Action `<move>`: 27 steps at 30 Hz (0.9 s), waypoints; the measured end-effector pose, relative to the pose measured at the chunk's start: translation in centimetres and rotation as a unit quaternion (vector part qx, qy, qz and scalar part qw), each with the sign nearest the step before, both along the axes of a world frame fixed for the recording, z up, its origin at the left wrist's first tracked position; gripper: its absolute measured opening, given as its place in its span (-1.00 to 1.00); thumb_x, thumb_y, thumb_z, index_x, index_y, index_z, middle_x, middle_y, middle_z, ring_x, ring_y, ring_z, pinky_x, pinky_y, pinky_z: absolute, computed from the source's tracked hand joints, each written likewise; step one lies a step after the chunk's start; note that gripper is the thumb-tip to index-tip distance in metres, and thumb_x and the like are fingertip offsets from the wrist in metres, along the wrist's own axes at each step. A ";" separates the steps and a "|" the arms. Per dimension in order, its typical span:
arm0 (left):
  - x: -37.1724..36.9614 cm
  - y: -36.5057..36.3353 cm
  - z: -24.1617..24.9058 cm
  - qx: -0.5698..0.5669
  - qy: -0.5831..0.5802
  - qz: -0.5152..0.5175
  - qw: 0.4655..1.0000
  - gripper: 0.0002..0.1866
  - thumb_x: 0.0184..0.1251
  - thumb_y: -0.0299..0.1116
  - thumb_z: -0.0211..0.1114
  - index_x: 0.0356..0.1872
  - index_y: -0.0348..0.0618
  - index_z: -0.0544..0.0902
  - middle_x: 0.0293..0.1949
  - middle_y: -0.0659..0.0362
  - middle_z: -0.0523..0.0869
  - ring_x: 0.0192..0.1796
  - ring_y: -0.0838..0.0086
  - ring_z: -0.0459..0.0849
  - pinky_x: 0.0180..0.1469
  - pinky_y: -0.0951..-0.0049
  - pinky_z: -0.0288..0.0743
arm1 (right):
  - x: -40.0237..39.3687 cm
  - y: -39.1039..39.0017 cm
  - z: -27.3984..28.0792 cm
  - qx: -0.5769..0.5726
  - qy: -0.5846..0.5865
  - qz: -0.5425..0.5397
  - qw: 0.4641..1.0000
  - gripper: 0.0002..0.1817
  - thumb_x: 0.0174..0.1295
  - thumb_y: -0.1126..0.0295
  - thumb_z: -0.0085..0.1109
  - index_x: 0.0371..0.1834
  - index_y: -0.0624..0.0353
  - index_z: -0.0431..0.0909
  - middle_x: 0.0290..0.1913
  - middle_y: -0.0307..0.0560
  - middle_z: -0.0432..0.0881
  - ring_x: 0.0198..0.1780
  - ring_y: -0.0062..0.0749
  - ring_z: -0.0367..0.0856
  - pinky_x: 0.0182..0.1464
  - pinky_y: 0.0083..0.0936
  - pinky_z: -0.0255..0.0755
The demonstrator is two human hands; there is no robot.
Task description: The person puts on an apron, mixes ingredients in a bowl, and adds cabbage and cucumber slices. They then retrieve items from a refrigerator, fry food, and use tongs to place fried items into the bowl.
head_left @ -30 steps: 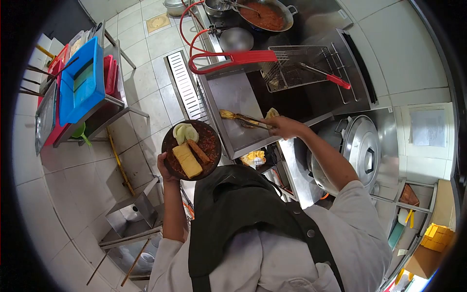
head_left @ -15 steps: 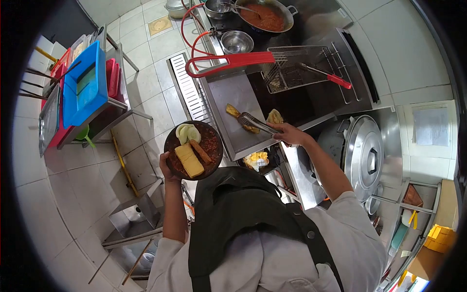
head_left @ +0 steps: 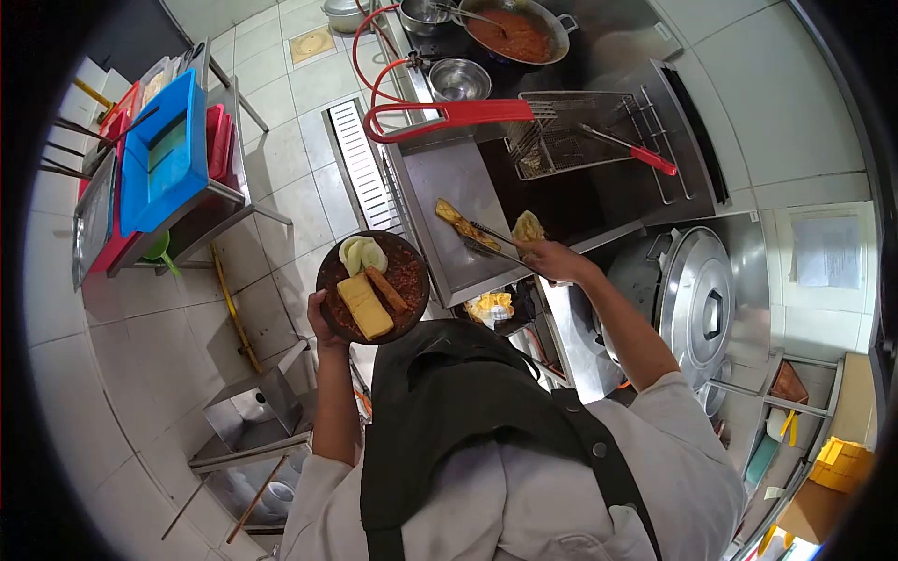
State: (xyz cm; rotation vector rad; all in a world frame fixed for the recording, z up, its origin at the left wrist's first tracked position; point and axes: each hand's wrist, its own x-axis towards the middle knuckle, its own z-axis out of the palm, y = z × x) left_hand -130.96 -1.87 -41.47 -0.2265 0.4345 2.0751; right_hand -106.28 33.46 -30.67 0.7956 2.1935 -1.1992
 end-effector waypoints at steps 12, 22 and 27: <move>0.1 0.3 -0.6 0.011 0.010 -0.001 1.000 -0.48 0.22 -0.22 0.06 0.16 -0.30 0.44 0.11 -0.05 0.58 0.11 0.14 0.58 0.20 0.17 0.43 | 0.6 -0.1 -1.3 0.042 -0.004 0.034 0.999 -0.29 0.12 0.42 0.14 0.42 -0.13 0.20 -0.36 -0.03 0.60 -0.44 -0.47 0.56 -0.35 -0.50 0.49; 0.6 0.7 0.5 -0.014 0.038 0.002 0.999 -0.49 0.24 -0.20 0.04 0.15 -0.33 0.44 0.08 -0.06 0.60 0.08 0.13 0.61 0.16 0.18 0.47 | 4.4 -0.2 -3.3 -0.158 0.043 -0.132 0.978 -0.24 0.16 0.53 0.11 0.45 -0.24 0.13 -0.55 -0.26 0.44 -0.69 -0.65 0.33 -0.64 -0.63 0.29; 1.1 1.1 -0.2 0.003 0.018 -0.010 1.000 -0.49 0.26 -0.19 0.03 0.14 -0.34 0.44 0.07 -0.07 0.60 0.06 0.12 0.62 0.15 0.17 0.47 | 4.8 -0.8 1.2 -0.180 0.058 -0.137 0.972 -0.24 0.16 0.54 0.12 0.45 -0.24 0.14 -0.54 -0.24 0.45 -0.67 -0.66 0.33 -0.62 -0.65 0.28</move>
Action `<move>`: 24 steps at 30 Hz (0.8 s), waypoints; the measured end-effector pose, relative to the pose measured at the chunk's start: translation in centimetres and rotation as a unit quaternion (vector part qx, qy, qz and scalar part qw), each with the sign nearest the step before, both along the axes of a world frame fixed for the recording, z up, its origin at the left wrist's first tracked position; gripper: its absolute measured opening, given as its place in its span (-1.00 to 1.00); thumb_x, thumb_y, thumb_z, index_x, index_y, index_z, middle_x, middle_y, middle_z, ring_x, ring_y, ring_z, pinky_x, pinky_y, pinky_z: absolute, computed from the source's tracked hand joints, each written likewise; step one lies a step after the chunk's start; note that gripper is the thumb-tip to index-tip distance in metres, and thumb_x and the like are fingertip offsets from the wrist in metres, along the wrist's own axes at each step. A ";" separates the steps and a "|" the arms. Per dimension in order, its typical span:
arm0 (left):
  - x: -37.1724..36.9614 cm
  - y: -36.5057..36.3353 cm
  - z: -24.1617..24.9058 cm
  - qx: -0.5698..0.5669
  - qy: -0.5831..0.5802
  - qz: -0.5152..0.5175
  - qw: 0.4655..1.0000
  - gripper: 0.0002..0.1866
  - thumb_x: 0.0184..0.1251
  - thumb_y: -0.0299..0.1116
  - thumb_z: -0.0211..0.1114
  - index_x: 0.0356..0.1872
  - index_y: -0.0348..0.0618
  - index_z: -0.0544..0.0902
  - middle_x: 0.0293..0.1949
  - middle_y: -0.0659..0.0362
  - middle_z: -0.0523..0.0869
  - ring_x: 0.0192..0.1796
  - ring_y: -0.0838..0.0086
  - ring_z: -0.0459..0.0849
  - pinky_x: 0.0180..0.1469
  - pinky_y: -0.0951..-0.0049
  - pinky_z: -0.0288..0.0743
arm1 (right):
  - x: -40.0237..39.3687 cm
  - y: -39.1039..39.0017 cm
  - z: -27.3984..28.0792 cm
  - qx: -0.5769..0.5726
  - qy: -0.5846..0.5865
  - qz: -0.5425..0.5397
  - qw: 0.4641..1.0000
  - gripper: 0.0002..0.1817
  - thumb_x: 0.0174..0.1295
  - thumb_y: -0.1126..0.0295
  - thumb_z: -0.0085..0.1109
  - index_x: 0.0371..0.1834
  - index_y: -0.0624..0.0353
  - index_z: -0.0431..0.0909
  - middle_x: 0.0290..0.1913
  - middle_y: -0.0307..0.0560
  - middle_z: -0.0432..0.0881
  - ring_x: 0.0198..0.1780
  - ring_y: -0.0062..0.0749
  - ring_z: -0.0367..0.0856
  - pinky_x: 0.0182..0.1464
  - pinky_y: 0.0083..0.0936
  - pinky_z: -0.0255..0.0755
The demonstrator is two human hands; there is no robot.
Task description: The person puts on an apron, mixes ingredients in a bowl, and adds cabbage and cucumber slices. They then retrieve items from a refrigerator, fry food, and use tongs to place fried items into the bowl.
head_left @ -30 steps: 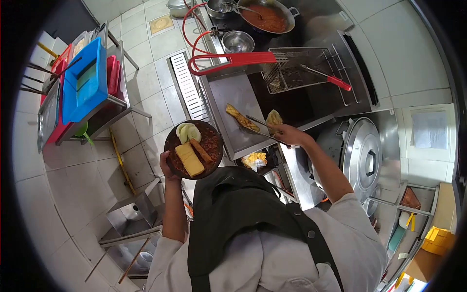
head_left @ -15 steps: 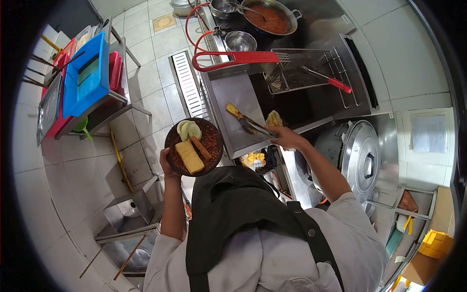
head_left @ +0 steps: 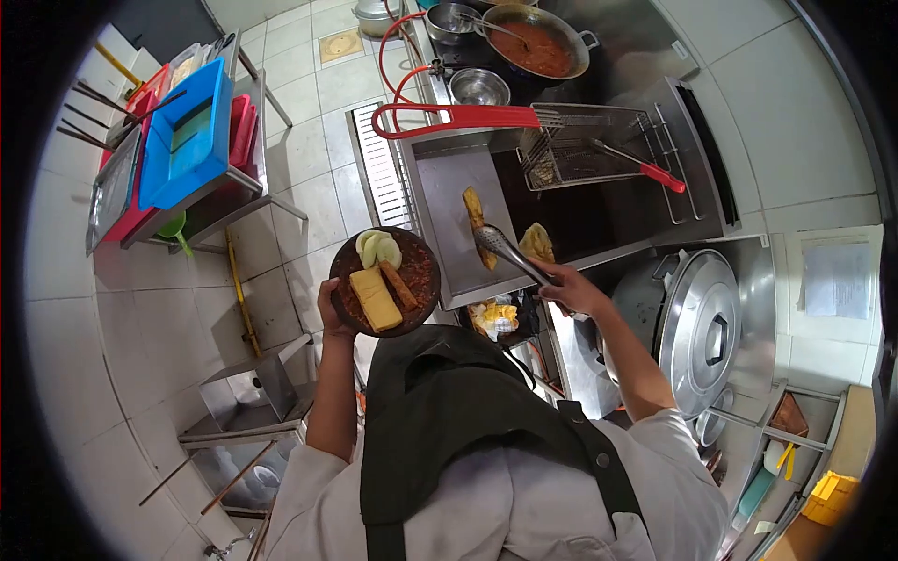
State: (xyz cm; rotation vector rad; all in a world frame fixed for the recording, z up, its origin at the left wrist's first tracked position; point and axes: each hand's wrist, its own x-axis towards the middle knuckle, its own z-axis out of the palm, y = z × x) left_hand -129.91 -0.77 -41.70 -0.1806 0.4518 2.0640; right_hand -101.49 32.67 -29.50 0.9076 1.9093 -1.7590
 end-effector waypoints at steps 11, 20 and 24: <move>0.5 2.3 0.6 0.011 0.002 -0.053 0.999 -0.53 0.25 -0.22 0.03 0.10 -0.30 0.48 0.04 -0.07 0.62 0.01 0.13 0.64 0.11 0.17 0.50 | -5.4 0.3 16.7 0.408 0.056 0.520 0.748 -0.33 0.22 0.40 0.05 0.43 -0.29 0.14 -0.39 0.05 0.60 -0.39 -0.11 0.64 -0.27 -0.20 0.50; 0.7 3.2 1.7 0.030 0.001 -0.159 0.987 -0.51 0.23 -0.21 0.02 0.11 -0.31 0.49 0.04 -0.07 0.62 0.03 0.12 0.63 0.14 0.18 0.47 | -14.2 -4.9 20.7 0.449 0.033 0.675 0.585 -0.82 0.23 0.22 0.09 -0.22 -0.07 0.66 -0.60 -0.08 0.56 -0.45 -0.17 0.65 -0.47 -0.27 0.51; 1.4 3.3 1.6 0.015 -0.001 -0.165 0.986 -0.51 0.22 -0.22 0.02 0.11 -0.32 0.48 0.03 -0.07 0.62 0.01 0.13 0.63 0.12 0.18 0.48 | -16.6 -6.2 19.4 0.453 0.127 0.712 0.521 -0.85 0.15 0.31 0.12 -0.26 -0.04 0.66 -0.49 -0.11 0.64 -0.39 -0.19 0.68 -0.41 -0.28 0.54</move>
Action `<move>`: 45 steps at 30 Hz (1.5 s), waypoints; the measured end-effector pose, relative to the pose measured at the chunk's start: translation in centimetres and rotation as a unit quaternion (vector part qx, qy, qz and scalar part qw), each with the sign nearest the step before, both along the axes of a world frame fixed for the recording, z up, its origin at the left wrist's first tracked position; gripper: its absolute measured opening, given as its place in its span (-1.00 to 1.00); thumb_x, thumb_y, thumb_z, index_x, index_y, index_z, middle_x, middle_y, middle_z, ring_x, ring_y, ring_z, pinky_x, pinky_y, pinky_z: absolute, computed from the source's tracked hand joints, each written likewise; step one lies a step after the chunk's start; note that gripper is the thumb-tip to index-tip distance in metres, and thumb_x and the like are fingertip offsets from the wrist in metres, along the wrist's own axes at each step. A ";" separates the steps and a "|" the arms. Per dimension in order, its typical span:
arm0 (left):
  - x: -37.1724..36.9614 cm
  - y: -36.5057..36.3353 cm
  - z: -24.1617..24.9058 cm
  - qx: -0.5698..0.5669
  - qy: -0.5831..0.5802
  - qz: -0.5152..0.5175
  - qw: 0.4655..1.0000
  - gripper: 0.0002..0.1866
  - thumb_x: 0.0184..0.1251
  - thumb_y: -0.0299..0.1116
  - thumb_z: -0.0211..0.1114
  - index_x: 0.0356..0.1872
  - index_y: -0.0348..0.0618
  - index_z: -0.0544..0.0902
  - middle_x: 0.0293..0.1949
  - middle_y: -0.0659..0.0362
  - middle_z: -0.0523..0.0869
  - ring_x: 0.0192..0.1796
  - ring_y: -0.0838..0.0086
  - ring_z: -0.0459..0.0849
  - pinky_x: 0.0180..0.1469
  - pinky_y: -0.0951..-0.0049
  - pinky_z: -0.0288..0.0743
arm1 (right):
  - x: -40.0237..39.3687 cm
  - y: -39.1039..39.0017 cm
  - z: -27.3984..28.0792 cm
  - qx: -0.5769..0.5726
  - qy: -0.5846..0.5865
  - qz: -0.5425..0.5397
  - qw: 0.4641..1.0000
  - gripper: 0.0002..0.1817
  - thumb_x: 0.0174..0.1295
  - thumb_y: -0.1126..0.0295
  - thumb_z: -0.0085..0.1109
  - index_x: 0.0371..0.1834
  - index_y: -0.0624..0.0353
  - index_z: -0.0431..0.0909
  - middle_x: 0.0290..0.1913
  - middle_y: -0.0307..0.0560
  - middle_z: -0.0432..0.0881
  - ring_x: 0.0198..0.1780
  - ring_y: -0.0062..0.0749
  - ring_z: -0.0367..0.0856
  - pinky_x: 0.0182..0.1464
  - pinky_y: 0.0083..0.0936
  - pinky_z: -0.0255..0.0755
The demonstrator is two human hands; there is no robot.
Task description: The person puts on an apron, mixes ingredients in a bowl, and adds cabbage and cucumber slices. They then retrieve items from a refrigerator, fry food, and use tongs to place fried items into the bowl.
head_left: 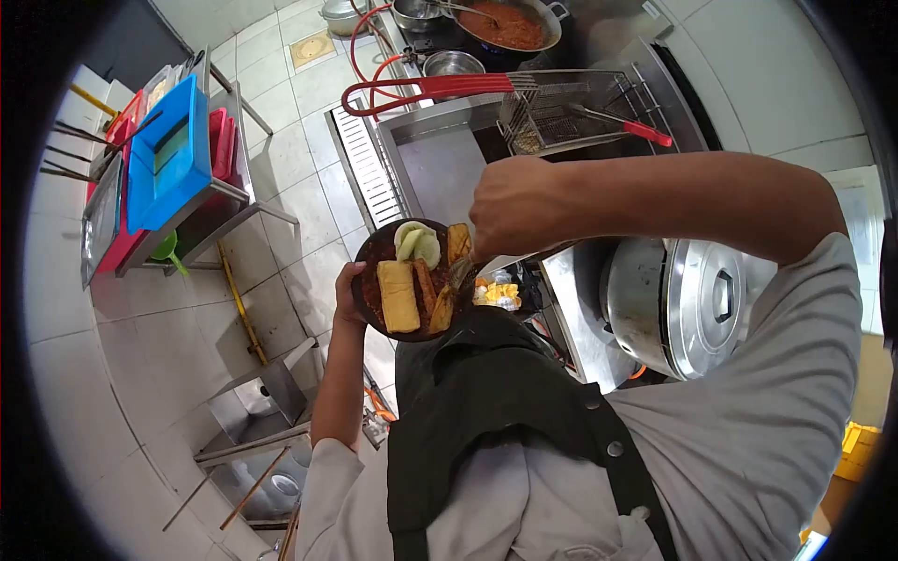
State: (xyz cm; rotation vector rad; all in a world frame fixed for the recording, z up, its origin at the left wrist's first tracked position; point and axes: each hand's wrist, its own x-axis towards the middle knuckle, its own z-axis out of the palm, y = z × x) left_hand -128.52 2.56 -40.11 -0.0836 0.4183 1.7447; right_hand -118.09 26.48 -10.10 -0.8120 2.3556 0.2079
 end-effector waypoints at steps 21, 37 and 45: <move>1.2 -0.3 0.8 0.031 -0.012 0.104 0.994 -0.51 0.20 -0.21 0.04 0.10 -0.30 0.49 0.01 -0.02 0.64 0.01 0.15 0.63 0.13 0.19 0.47 | 5.8 2.1 -5.3 -0.279 -0.274 -0.588 0.708 -0.32 0.16 0.42 0.10 0.41 0.16 0.16 -0.45 -0.20 0.50 -0.64 -0.59 0.44 -0.59 -0.62 0.40; 0.4 0.2 1.6 0.028 0.004 0.099 0.995 -0.49 0.19 -0.22 0.06 0.13 -0.29 0.47 0.04 -0.03 0.62 0.02 0.15 0.63 0.12 0.18 0.49 | 6.4 4.0 -9.4 -0.408 -0.352 -0.614 0.576 -0.37 0.14 0.41 0.02 0.37 0.12 0.26 -0.48 -0.24 0.54 -0.70 -0.68 0.40 -0.67 -0.72 0.31; 0.8 0.1 1.2 -0.032 0.045 0.121 0.991 -0.48 0.17 -0.24 0.07 0.14 -0.30 0.46 0.06 -0.02 0.61 0.04 0.16 0.61 0.15 0.20 0.46 | 5.5 -2.7 -2.6 -0.324 -0.251 -0.647 0.643 -0.50 0.14 0.35 0.02 0.19 0.24 0.41 -0.39 -0.05 0.54 -0.42 -0.39 0.48 -0.29 -0.45 0.38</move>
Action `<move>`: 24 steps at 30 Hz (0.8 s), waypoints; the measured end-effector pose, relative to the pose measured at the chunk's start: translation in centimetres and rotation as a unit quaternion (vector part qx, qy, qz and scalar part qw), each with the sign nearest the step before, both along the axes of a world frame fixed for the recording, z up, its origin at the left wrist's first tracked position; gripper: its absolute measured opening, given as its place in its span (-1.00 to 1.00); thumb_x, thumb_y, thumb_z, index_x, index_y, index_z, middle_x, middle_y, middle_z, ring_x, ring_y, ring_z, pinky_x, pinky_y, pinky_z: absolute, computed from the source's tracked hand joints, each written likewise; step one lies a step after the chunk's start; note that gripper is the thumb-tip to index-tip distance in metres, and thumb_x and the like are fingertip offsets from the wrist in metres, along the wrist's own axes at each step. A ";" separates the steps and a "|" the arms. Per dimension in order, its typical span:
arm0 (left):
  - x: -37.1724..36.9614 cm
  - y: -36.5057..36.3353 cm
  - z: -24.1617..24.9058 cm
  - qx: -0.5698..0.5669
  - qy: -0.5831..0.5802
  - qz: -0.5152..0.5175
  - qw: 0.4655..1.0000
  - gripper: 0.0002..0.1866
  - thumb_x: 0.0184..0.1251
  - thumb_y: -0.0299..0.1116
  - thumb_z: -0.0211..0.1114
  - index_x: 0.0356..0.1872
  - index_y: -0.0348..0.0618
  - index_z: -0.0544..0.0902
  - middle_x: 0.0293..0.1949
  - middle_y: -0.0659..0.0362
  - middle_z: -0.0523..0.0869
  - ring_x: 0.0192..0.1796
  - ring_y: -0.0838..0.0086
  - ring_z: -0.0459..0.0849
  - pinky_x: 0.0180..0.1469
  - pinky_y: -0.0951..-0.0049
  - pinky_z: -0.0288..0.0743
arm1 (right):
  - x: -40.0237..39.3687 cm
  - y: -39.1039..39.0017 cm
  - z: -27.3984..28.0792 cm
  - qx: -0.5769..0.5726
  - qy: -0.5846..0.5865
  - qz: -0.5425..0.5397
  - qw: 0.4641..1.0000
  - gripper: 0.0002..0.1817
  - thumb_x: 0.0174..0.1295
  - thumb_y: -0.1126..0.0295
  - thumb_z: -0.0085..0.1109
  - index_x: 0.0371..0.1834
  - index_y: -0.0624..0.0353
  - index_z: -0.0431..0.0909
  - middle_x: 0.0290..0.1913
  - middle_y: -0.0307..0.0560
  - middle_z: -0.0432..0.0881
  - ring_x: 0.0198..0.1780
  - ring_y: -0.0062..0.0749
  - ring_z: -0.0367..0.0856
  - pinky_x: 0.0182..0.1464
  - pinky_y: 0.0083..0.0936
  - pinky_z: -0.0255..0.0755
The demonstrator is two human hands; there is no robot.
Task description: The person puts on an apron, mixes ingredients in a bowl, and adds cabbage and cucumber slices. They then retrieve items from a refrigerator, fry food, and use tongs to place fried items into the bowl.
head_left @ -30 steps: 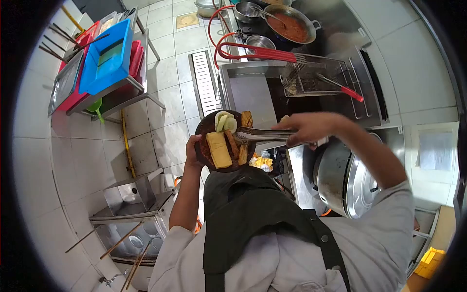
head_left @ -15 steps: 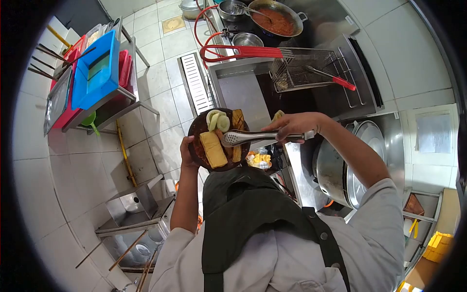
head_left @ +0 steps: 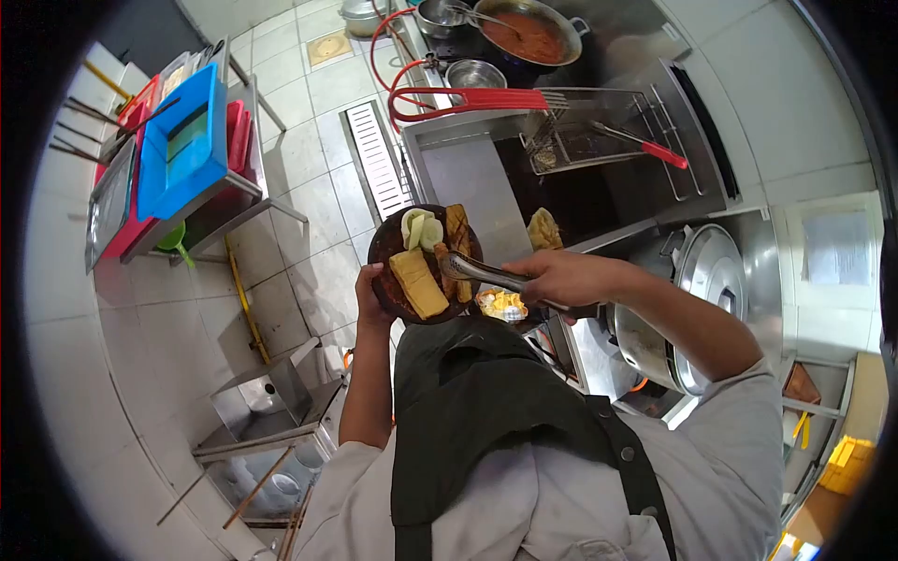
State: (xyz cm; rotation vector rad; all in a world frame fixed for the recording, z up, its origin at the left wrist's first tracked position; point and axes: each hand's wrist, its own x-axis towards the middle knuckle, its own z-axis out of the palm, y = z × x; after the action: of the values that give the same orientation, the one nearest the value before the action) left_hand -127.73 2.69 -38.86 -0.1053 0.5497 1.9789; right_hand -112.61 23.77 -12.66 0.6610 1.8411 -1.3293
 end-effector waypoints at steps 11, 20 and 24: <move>-0.5 0.8 -0.3 0.027 -0.010 -0.021 0.999 -0.46 0.17 -0.24 0.06 0.17 -0.31 0.43 0.09 0.00 0.59 0.08 0.18 0.59 0.19 0.20 0.42 | -1.8 -0.9 -0.3 0.046 -0.059 0.092 0.993 -0.55 0.21 0.32 -0.02 0.15 0.26 0.38 -0.40 -0.07 0.53 -0.51 -0.44 0.55 -0.40 -0.43 0.42; -1.7 -0.3 -1.1 0.080 -0.035 0.013 0.996 -0.46 0.20 -0.21 0.03 0.15 -0.33 0.43 0.09 -0.06 0.58 0.08 0.14 0.59 0.18 0.18 0.43 | 12.1 9.4 4.9 0.060 0.208 -0.211 0.953 -0.33 0.09 0.55 0.14 0.36 0.17 0.24 -0.45 -0.20 0.53 -0.65 -0.63 0.40 -0.72 -0.66 0.24; -2.3 -0.3 -0.2 0.068 -0.028 0.007 0.997 -0.46 0.20 -0.19 0.03 0.16 -0.32 0.43 0.09 -0.06 0.58 0.08 0.13 0.59 0.18 0.17 0.44 | 13.0 17.2 3.9 0.129 0.170 -0.270 0.939 -0.43 0.17 0.47 0.04 0.31 0.23 0.27 -0.45 -0.15 0.57 -0.64 -0.62 0.46 -0.70 -0.67 0.28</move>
State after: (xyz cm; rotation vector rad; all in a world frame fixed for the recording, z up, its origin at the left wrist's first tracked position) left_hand -130.06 2.35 -39.05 -0.0800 0.3784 2.0155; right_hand -99.62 40.96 -8.73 1.2053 2.2350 -1.6420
